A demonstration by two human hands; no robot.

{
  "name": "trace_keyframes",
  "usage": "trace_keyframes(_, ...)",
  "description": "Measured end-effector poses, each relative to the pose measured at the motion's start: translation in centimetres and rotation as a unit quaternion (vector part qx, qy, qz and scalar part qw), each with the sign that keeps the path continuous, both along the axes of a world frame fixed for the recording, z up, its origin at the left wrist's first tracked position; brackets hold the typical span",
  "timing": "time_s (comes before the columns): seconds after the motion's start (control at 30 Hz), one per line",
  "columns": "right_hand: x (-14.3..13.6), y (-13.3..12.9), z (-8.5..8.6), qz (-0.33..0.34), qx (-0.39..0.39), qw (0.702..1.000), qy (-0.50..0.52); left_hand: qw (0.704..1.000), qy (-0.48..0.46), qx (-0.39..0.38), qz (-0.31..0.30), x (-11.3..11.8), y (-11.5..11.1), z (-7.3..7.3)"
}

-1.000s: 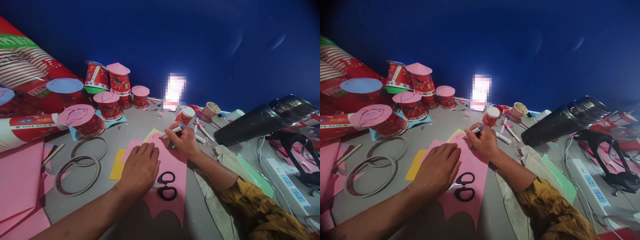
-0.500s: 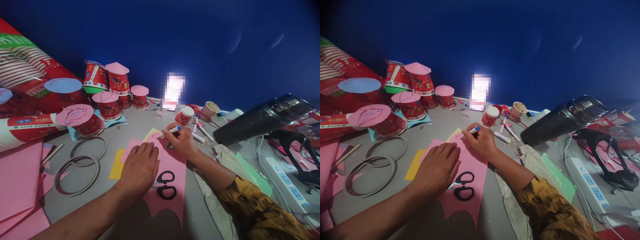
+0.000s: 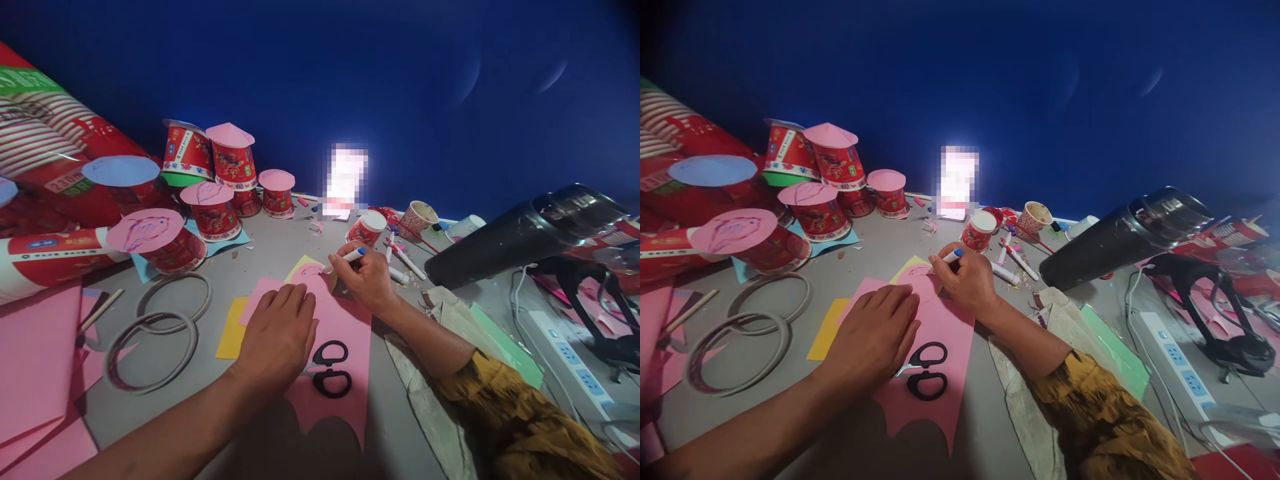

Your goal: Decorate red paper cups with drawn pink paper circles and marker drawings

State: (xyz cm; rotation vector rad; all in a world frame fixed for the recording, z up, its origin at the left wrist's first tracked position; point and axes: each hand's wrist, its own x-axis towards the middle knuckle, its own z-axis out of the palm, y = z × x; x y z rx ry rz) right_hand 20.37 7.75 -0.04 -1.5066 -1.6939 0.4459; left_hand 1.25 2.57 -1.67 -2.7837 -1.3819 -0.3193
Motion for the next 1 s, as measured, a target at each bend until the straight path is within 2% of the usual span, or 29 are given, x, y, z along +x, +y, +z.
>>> trace_keyframes(0.17,0.11,0.14,0.02,0.001,-0.008,1.000,-0.008,1.000,-0.002,0.000,0.001,-0.02,-0.02,-0.02)
trace_keyframes(0.33,0.38,0.19,0.48,-0.030,-0.005,0.999,-0.009,1.000,0.000,-0.001,-0.001,-0.07,-0.02,-0.06)
trace_keyframes(0.6,0.09,0.31,-0.14,-0.002,-0.016,1.000,-0.013,1.000,0.002,0.007,-0.001,-0.04,0.09,-0.10)
trace_keyframes(0.8,0.61,0.41,0.25,-0.034,0.005,0.999,-0.016,1.000,0.003,0.002,0.000,0.02,0.06,-0.03)
trace_keyframes(1.0,0.42,0.30,0.22,-0.008,-0.013,1.000,-0.022,1.000,0.000,0.002,0.000,0.00,0.12,-0.11)
